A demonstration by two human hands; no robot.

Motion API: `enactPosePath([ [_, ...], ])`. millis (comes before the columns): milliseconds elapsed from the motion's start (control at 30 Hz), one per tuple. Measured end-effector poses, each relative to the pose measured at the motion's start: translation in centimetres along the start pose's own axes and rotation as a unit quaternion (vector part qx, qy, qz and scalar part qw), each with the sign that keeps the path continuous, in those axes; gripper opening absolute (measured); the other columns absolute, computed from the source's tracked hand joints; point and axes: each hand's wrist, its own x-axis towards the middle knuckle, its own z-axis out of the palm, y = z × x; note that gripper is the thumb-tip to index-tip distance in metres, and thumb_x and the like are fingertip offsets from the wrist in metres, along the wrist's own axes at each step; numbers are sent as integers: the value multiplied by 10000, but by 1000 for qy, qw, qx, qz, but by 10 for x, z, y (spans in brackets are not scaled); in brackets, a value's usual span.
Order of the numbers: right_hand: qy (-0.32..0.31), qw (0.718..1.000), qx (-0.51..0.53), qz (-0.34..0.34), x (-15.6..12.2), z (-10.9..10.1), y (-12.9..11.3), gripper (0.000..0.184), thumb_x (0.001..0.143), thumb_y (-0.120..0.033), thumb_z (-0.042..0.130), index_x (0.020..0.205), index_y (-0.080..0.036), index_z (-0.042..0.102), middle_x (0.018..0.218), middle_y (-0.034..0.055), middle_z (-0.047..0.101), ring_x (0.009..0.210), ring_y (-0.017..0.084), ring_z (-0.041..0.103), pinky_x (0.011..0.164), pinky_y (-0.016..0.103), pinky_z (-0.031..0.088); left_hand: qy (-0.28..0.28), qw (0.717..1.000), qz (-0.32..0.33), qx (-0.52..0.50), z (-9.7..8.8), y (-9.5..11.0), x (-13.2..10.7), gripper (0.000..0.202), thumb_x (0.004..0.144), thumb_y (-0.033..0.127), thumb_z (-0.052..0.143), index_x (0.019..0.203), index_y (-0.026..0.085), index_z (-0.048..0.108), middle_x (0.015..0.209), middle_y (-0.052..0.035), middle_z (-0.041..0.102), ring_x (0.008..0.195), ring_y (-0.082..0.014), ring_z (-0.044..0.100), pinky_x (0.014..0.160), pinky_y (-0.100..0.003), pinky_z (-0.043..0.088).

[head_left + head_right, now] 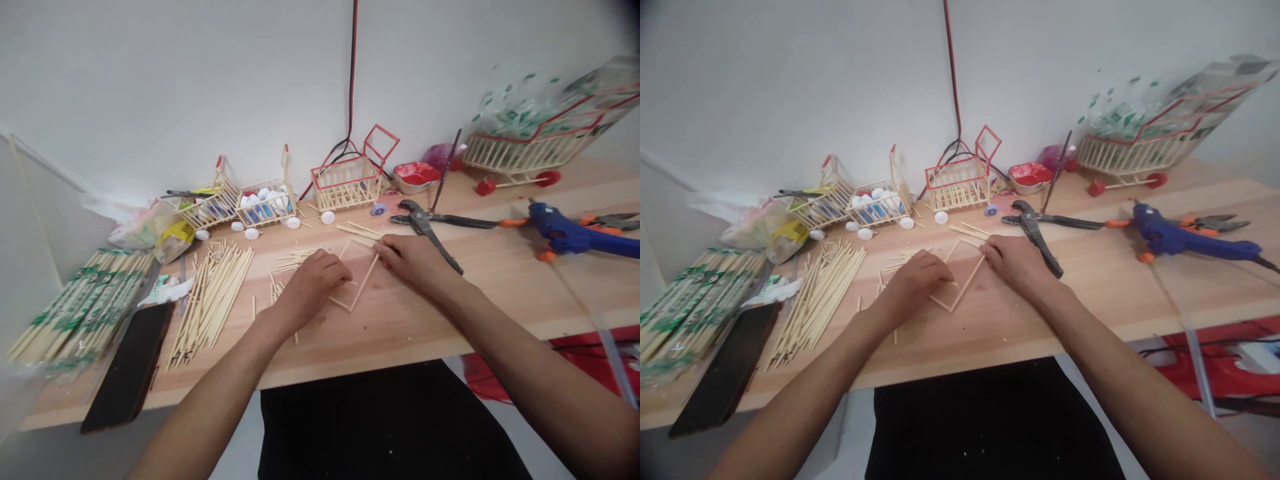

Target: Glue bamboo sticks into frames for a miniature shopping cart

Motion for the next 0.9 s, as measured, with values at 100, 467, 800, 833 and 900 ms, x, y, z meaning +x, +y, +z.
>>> enactPosePath([
  [100,-1,1000,9,3,0,-2,0,323,916,-363,424,650,-208,525,648,33,614,613,168,518,584,277,291,40,998,-33,-35,-7,2,4,108,899,125,563,862,170,653,869,-37,673,877,-171,560,813,-312,448],
  [467,-15,997,63,-33,1,-8,0,341,914,-356,431,632,-199,541,615,22,597,593,154,497,579,275,287,37,998,-37,23,-9,-3,43,114,865,139,618,773,170,679,816,-33,671,868,-184,565,837,-355,429],
  [800,-40,996,37,-67,7,-8,4,287,900,-294,456,648,-203,560,666,34,643,618,163,519,606,276,309,6,995,9,104,19,-9,48,160,891,195,599,780,173,713,805,-59,602,861,-204,471,761,-334,401],
  [833,-44,996,32,-68,8,-8,5,289,899,-293,456,645,-204,559,667,34,645,620,164,521,606,275,309,9,996,5,91,20,-9,49,155,889,203,603,787,177,717,806,-57,599,864,-202,472,763,-334,404],
  [900,-47,996,22,-69,10,-8,6,295,902,-297,453,641,-205,557,665,35,646,623,165,526,606,275,309,13,998,-10,68,23,-9,51,139,884,206,612,802,182,722,809,-53,601,866,-199,481,770,-335,411],
])
